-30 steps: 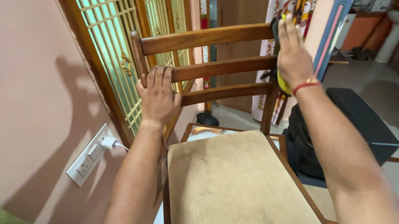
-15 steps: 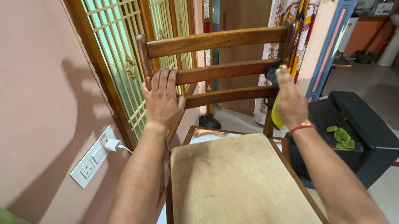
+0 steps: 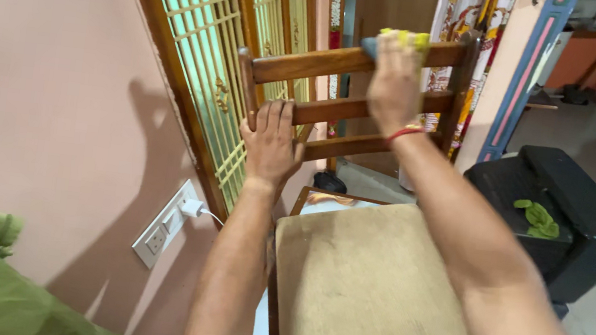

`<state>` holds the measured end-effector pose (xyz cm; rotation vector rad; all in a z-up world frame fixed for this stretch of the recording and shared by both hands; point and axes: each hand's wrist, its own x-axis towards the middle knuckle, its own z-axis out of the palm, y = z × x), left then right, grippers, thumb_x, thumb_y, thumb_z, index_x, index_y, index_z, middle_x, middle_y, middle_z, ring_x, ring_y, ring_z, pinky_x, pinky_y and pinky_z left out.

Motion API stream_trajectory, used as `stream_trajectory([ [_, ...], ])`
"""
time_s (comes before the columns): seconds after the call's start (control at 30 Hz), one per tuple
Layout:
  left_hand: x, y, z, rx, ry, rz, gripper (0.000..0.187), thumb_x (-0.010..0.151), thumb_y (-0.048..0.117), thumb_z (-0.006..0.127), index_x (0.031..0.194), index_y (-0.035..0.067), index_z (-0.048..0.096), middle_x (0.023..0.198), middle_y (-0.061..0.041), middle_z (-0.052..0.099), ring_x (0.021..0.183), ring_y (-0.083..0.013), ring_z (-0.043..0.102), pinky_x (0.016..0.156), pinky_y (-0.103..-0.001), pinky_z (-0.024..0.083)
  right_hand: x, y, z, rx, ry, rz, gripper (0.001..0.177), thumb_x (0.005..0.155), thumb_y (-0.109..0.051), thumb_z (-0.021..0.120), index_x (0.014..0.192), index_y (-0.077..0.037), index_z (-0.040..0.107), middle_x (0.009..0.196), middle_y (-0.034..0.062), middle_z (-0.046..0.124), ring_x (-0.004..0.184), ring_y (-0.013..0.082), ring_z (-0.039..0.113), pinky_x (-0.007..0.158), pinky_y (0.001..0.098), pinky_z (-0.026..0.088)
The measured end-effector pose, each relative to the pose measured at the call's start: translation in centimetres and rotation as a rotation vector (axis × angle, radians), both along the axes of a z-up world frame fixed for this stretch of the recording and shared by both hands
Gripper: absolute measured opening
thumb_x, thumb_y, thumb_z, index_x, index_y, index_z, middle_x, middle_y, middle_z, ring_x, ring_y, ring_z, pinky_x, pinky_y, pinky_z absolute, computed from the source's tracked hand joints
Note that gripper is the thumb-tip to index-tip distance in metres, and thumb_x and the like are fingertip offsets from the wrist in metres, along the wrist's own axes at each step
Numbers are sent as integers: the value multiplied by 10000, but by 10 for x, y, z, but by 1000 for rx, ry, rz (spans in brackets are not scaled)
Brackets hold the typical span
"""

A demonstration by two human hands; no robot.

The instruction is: The person wipes a wooden chair with a yellow cloth, cleaning the backrest, seat, and legs. They flip the chair upside down to clean the underside and legs, then set it upright and move to another chair to continue wiping.

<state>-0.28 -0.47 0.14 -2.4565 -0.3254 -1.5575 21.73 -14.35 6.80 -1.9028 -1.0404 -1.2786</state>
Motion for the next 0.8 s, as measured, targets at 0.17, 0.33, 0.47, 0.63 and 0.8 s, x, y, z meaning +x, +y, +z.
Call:
stream_trajectory([
  [0.17, 4, 2, -2, 8, -13, 9, 708, 760, 309, 700, 1401, 61, 530, 1417, -126, 517, 1405, -285, 419, 1103, -584, 319, -95, 61, 15, -287, -45, 72, 548, 1028, -95, 412, 1557, 41, 444, 1532, 244, 483, 1471, 412, 406, 1251, 521, 254],
  [0.33, 4, 6, -4, 31, -5, 34, 687, 769, 338, 690, 1372, 44, 539, 1413, -167, 513, 1382, -317, 415, 1084, -585, 315, -121, 82, 22, -188, -271, 378, 561, 998, -71, 485, 1557, -97, 434, 1594, 119, 473, 1502, 340, 414, 1268, 497, 240],
  [0.47, 2, 3, 1, -8, 36, 5, 697, 776, 313, 680, 1402, 56, 514, 1437, -129, 510, 1404, -266, 423, 1094, -585, 310, -70, 47, 16, -286, -472, 277, 732, 908, 5, 502, 1604, -189, 389, 1630, 88, 430, 1503, 307, 399, 1268, 505, 259],
  [0.63, 0, -2, 1, -22, 64, 44, 738, 785, 266, 679, 1474, 97, 478, 1470, -85, 493, 1431, -237, 416, 1122, -577, 300, 10, -30, 3, -321, -356, -25, 808, 895, 43, 493, 1672, -111, 331, 1640, 157, 403, 1529, 317, 387, 1236, 650, 248],
  [0.8, -1, -3, 0, 19, 63, 72, 797, 782, 281, 681, 1518, 100, 433, 1541, -89, 442, 1473, -240, 375, 1155, -570, 290, 58, -93, -6, -240, -155, -137, 644, 1019, -22, 446, 1658, -40, 367, 1675, 224, 368, 1534, 438, 335, 1247, 627, 185],
])
